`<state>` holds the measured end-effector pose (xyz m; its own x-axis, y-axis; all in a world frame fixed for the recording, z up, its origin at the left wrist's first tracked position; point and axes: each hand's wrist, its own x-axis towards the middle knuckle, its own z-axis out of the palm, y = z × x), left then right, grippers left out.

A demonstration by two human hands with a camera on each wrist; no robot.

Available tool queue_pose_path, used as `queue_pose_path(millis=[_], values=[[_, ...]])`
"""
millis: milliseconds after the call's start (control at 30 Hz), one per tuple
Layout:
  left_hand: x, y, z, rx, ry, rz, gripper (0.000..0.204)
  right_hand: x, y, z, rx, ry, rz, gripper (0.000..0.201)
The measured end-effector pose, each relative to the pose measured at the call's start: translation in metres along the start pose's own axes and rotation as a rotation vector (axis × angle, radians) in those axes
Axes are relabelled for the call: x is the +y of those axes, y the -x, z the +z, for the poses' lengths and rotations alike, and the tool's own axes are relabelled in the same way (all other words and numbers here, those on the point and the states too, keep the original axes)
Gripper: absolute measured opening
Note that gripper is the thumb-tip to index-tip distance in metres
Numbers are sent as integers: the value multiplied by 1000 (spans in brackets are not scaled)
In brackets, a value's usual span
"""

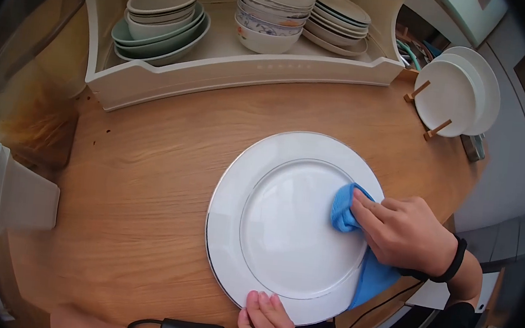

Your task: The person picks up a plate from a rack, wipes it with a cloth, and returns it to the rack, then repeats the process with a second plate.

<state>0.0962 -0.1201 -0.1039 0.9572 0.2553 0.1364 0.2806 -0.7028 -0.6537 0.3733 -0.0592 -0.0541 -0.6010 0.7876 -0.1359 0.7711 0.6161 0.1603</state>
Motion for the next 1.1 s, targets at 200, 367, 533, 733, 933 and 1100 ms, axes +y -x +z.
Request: queue_pose_path(millis=[200,367,533,733,933,1100], values=[[2,-2,1,0,-20,-18,22,2,24,-17,-134,-134,-102,41],[-6,-2,2,26,-26,47,21,-17,36,-13,-161,-268,-320,38],[-5,-3,6,71,-130,69,19,-33,21,-4,-36,-432,-427,33],[-6,-2,8,82,-126,76,18,-51,-11,15,195,-340,-526,27],[-5,-2,11,101,-130,60,15,-52,-29,4,175,-198,-490,24],[-6,-1,13,135,-146,54,11,-44,-47,3,128,-171,-481,19]])
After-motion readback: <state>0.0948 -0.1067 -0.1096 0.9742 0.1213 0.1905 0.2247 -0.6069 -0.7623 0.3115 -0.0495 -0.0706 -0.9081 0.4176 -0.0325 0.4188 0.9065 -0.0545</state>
